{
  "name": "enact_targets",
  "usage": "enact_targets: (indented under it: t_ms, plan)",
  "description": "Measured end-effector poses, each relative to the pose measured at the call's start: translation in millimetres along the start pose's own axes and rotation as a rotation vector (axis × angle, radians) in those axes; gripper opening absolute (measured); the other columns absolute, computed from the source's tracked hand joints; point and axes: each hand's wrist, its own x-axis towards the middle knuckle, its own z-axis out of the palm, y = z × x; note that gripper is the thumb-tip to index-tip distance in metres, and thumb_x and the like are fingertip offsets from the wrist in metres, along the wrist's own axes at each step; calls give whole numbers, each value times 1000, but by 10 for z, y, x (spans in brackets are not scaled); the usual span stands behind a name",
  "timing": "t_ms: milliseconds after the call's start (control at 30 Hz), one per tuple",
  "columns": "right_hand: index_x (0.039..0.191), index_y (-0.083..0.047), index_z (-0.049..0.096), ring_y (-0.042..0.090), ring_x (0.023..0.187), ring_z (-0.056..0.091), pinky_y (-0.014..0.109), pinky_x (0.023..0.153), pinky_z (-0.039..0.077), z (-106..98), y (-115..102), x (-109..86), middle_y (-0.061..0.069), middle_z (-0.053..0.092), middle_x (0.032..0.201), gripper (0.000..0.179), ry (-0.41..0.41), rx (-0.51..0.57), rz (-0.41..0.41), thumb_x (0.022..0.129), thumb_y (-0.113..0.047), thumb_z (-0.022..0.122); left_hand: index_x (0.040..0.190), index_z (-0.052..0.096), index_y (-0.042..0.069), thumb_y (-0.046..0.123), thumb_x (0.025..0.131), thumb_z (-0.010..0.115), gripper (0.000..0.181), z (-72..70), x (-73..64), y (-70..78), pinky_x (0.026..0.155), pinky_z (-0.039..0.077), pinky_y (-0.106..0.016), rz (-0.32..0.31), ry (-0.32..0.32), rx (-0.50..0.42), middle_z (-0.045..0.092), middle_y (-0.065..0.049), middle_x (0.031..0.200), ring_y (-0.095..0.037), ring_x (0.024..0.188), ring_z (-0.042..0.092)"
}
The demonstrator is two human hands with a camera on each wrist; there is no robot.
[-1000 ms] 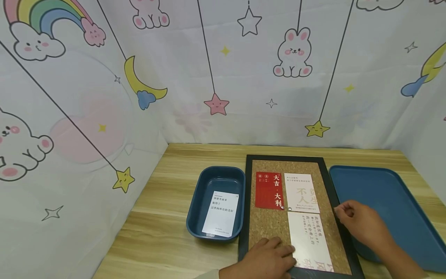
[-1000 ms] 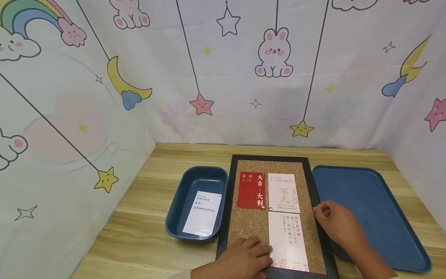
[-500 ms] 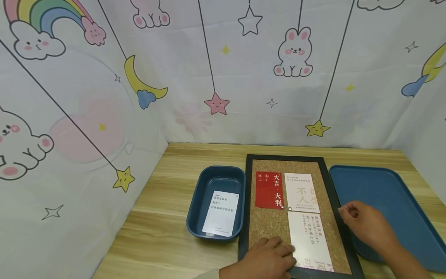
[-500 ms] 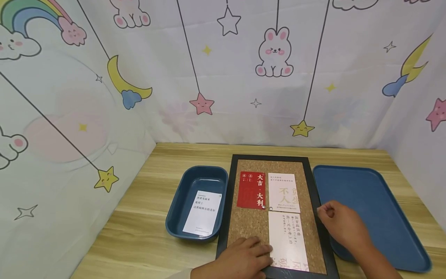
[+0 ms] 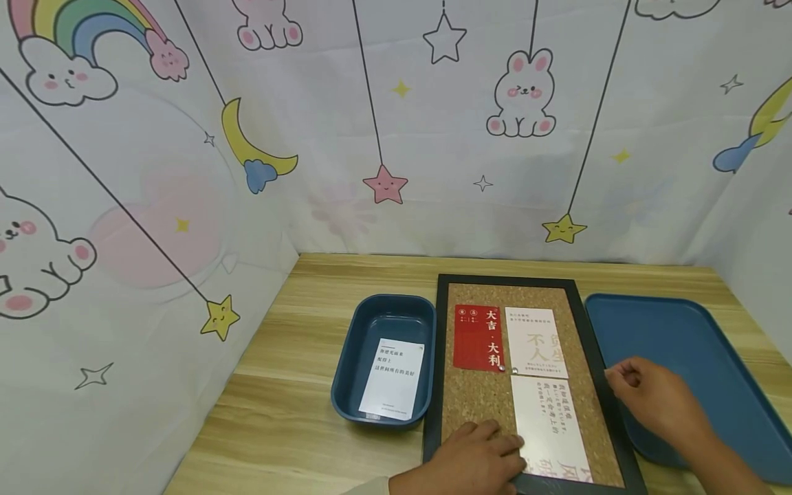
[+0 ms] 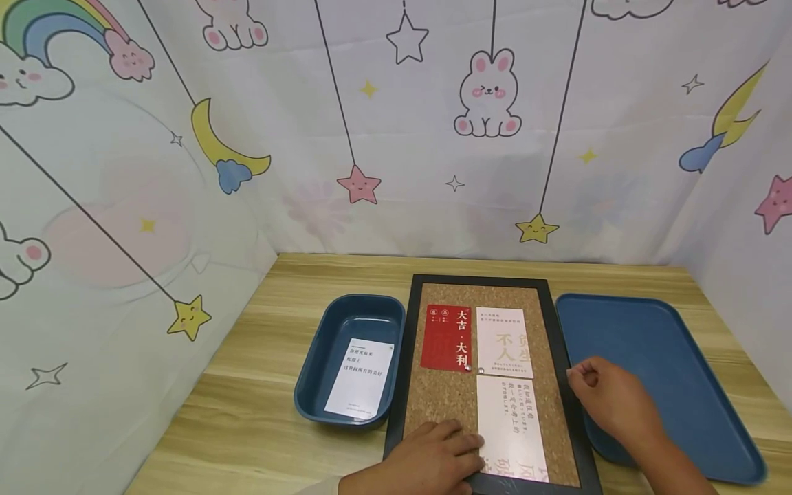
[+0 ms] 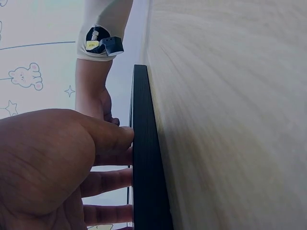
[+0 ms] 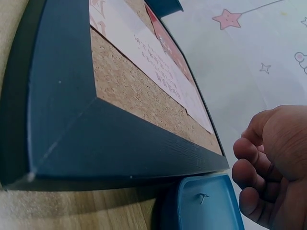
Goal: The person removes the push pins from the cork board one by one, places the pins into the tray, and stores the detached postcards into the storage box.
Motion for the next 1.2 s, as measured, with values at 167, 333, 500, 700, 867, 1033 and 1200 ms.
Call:
enact_targets:
  t_ms: [167,333,500,700,867,1033,1200]
  plan:
    - [111,5,64,19,73,62,45,62,50,-6,36,4,6,67,90,43,9,-5,-2,105,-37,55,134,66,31,44,99,65,37,-2,-2,5,96,46,-31,1,1,9,56,11,144,-14,129,47]
    - [112,6,65,18,71,62,44,61,50,-7,78,1,6,68,90,45,8,-8,-1,105,-38,56,134,66,31,44,99,65,37,2,-4,8,96,46,-31,-2,0,8,55,11,144,-14,129,47]
    - [113,7,64,19,72,62,44,61,50,-12,90,-6,8,67,91,48,8,-15,3,105,-39,55,135,66,31,44,99,65,38,-8,-5,11,96,46,-31,-8,-9,4,55,11,144,-14,129,47]
    - [111,6,65,17,70,61,42,59,49,-18,108,-13,5,67,88,44,9,-13,5,105,-36,55,135,66,31,44,99,65,38,-15,-5,14,96,46,-32,-12,-14,4,55,12,144,-15,130,47]
    - [111,7,65,17,69,61,42,58,49,-37,131,-16,6,68,88,43,14,-21,9,105,-35,56,135,66,31,44,100,65,38,-22,-7,14,97,46,-32,-14,-15,-2,55,12,145,-14,130,47]
    - [111,7,65,17,70,61,42,58,48,-56,152,-23,6,68,89,45,6,-19,16,106,-37,55,135,66,30,43,99,65,38,-26,-7,13,97,46,-31,-11,-14,-7,55,11,145,-14,130,47]
    - [113,8,63,17,70,61,42,58,49,-65,177,-26,8,68,90,47,-12,-8,24,106,-38,53,135,66,31,43,100,65,38,-23,-4,10,97,45,-31,-9,-17,-6,55,12,145,-14,130,47]
